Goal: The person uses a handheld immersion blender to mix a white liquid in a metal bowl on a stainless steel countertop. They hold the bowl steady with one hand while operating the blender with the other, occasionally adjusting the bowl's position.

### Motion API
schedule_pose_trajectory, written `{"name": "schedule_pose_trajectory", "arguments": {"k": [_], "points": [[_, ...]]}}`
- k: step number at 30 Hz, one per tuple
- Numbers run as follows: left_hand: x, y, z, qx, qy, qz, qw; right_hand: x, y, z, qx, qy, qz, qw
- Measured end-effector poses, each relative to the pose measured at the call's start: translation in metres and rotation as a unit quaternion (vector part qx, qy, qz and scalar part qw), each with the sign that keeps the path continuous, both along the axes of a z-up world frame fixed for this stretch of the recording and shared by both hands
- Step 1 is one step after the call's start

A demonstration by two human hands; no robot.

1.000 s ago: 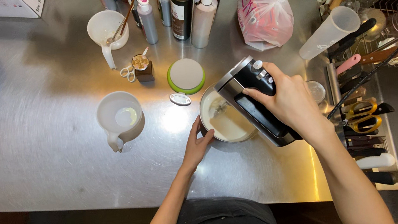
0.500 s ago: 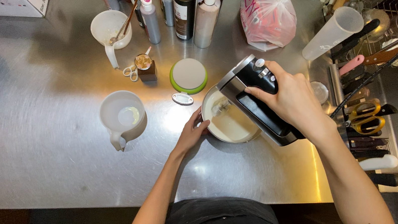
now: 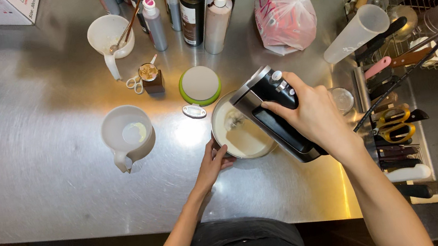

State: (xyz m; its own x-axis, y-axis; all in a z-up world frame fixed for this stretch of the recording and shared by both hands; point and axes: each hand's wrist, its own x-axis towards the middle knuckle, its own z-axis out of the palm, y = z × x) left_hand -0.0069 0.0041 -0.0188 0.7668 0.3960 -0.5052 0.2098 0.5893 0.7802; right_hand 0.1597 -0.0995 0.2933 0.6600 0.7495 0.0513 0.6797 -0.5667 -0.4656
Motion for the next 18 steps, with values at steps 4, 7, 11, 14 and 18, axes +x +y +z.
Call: {"name": "schedule_pose_trajectory", "arguments": {"k": [4, 7, 11, 14, 18], "points": [[0.000, 0.001, 0.014, -0.018, -0.046, 0.010, 0.999, -0.001, -0.010, 0.003, -0.025, -0.006, 0.017, 1.000], [0.001, 0.009, 0.029, -0.004, -0.029, -0.011, 1.000, -0.002, -0.011, 0.007, -0.034, -0.019, -0.007, 0.999], [0.007, 0.016, 0.040, 0.002, -0.025, -0.036, 0.999, -0.007, -0.010, 0.003, -0.005, -0.019, -0.053, 0.998], [0.011, 0.018, 0.043, 0.003, -0.025, -0.045, 0.999, -0.007, -0.012, 0.004, -0.014, -0.002, -0.040, 0.999], [0.022, 0.012, 0.036, -0.005, -0.062, -0.039, 0.997, -0.005, -0.012, 0.006, -0.037, -0.025, -0.080, 0.996]]}}
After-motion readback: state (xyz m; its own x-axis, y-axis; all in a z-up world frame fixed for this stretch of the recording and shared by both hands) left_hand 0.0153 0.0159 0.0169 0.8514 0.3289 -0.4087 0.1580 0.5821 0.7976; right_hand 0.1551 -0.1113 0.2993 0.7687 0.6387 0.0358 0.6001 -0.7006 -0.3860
